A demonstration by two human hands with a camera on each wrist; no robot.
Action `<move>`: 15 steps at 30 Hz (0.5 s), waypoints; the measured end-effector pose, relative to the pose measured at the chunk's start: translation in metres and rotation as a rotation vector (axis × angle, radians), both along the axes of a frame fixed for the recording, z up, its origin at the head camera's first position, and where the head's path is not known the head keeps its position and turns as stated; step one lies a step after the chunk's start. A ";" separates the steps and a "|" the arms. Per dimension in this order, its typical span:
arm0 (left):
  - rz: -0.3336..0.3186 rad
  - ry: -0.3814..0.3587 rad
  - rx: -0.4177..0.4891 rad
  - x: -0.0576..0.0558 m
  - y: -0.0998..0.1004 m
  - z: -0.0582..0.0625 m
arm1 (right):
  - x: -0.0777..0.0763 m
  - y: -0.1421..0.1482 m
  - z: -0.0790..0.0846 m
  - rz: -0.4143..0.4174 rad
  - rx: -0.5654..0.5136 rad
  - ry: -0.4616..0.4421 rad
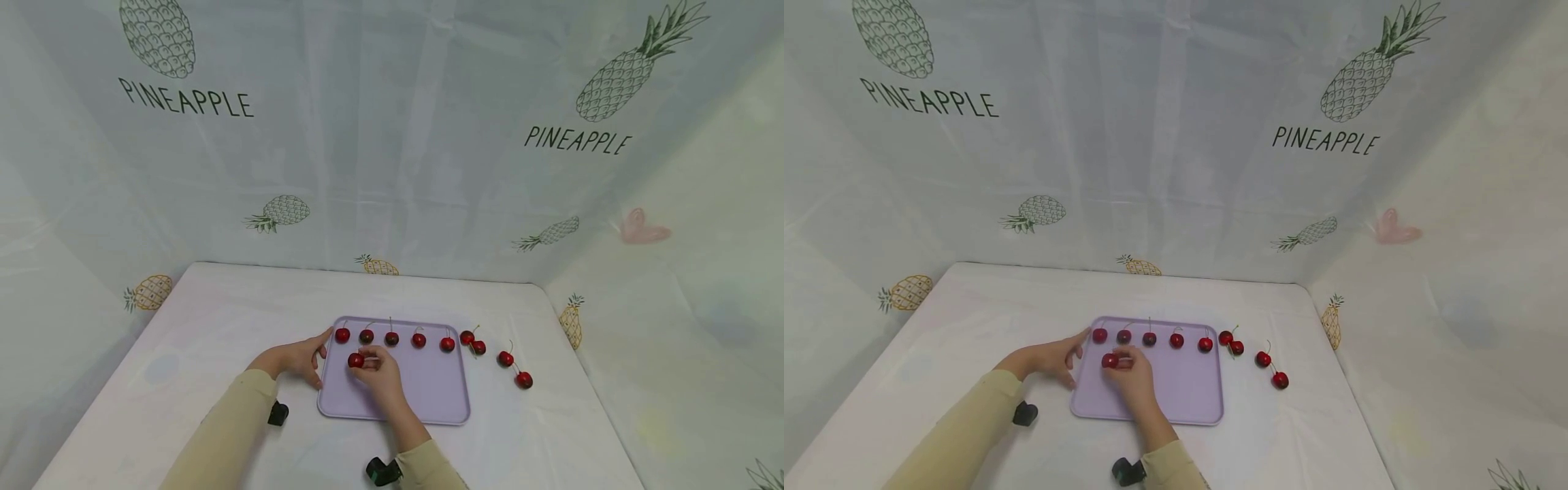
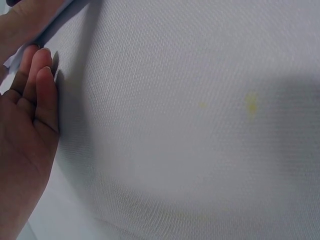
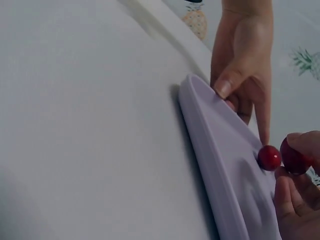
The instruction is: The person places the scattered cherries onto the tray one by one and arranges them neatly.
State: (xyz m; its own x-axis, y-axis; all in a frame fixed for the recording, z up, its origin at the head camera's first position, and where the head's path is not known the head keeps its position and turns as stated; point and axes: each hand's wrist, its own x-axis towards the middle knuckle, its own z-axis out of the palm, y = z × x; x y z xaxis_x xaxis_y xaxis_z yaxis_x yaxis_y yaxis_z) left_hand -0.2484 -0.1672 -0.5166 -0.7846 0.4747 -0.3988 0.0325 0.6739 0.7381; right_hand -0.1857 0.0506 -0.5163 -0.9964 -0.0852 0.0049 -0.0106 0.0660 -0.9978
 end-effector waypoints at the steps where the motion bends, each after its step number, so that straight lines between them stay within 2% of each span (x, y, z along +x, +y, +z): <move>1: -0.004 0.005 0.000 0.000 0.000 0.000 | 0.000 -0.003 -0.002 -0.002 -0.002 0.004; 9: -0.028 0.024 0.027 0.000 -0.002 0.000 | -0.014 -0.021 -0.042 -0.066 0.037 -0.015; 15: -0.033 0.034 0.037 0.000 -0.002 -0.002 | -0.015 -0.029 -0.048 -0.087 0.123 0.012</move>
